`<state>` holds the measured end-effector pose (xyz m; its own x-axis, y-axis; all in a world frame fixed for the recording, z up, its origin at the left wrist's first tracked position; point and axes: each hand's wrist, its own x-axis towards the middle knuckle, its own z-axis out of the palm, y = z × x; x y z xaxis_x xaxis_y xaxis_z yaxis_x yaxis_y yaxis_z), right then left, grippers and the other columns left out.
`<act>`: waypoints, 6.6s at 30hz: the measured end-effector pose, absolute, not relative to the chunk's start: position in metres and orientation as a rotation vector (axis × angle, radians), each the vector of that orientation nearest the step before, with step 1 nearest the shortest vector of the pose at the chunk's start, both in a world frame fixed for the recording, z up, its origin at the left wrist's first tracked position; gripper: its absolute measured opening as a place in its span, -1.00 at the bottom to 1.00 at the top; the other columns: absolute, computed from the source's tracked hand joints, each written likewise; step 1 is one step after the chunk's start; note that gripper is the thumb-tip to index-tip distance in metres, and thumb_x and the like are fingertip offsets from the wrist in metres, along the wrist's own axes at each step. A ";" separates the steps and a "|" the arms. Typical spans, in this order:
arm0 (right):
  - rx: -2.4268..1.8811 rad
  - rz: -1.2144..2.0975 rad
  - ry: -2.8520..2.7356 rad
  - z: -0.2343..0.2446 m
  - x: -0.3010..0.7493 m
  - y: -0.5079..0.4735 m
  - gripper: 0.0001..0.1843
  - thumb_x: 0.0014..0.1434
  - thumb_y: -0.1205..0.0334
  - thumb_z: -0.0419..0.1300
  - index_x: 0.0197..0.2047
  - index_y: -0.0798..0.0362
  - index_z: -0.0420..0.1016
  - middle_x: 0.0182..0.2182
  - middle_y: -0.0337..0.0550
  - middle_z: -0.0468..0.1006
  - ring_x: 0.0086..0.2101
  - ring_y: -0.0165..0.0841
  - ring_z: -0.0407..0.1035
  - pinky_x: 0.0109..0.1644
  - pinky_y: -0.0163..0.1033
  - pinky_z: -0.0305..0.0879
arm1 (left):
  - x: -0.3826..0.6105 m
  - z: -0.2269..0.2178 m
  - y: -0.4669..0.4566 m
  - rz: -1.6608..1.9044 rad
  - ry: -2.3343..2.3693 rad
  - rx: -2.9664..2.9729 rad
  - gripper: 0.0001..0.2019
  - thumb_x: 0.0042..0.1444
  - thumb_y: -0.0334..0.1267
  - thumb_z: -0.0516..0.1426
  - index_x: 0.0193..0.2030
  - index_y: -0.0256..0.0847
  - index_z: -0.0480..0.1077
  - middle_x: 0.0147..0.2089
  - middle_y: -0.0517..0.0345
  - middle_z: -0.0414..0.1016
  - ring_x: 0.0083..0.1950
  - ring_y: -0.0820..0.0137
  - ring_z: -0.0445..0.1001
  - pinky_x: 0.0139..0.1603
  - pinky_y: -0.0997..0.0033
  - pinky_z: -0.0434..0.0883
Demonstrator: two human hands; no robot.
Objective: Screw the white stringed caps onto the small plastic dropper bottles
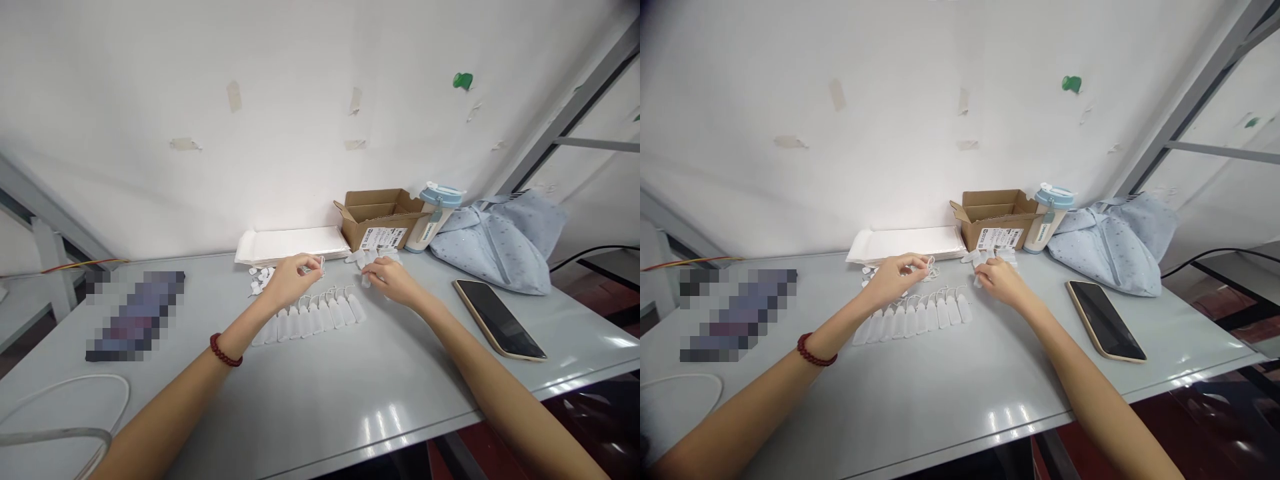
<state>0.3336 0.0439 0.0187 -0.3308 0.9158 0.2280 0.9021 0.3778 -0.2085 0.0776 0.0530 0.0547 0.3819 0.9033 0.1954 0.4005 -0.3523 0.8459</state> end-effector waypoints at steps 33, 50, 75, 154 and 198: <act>-1.120 0.002 -2.265 0.026 0.292 0.015 -0.93 0.23 0.38 0.01 -0.26 0.03 0.24 -0.35 -0.09 0.43 -0.32 -0.25 0.29 -0.28 -0.20 0.20 | 0.084 0.053 0.049 0.847 0.643 1.090 -0.87 -0.07 -0.33 0.15 -0.57 -0.25 0.30 -0.24 0.06 0.44 -0.18 0.34 0.38 -0.14 0.31 0.27; -1.113 0.010 -2.218 0.024 0.291 0.015 -0.91 0.23 0.39 0.00 -0.23 0.01 0.25 -0.36 -0.11 0.46 -0.31 -0.24 0.29 -0.25 -0.17 0.17 | 0.087 0.049 0.048 0.859 0.671 1.141 -0.80 0.07 -0.16 0.11 -0.38 -0.26 0.44 -0.25 0.04 0.41 -0.16 0.32 0.38 -0.15 0.34 0.33; -1.009 -0.007 -2.203 0.027 0.284 0.008 -0.89 0.24 0.40 -0.03 -0.24 0.01 0.23 -0.38 -0.12 0.42 -0.35 -0.28 0.26 -0.31 -0.23 0.21 | 0.089 0.041 0.048 0.929 0.870 1.225 -0.79 -0.17 -0.26 0.33 -0.37 -0.24 0.48 -0.39 0.18 0.52 -0.29 0.38 0.51 -0.02 0.20 0.36; -1.550 0.995 -1.557 0.040 0.313 0.030 -0.80 0.05 0.33 0.03 -0.49 0.16 0.45 -0.51 -0.14 0.53 -0.59 -0.46 0.36 -0.59 -0.42 0.16 | 0.142 0.033 0.024 0.779 0.940 2.631 -0.65 0.02 -0.26 0.20 -0.05 -0.28 0.31 -0.03 -0.05 0.42 0.04 0.12 0.26 0.02 0.15 0.31; -1.662 0.870 -1.904 0.030 0.311 0.030 -0.80 -0.01 0.36 0.01 -0.52 0.11 0.44 -0.60 -0.25 0.54 -0.72 -0.48 0.27 -0.55 -0.36 0.23 | 0.142 0.016 0.011 0.518 1.072 2.724 -0.70 0.05 -0.20 0.10 -0.08 -0.25 0.29 -0.08 -0.05 0.40 0.00 0.11 0.26 -0.05 0.14 0.28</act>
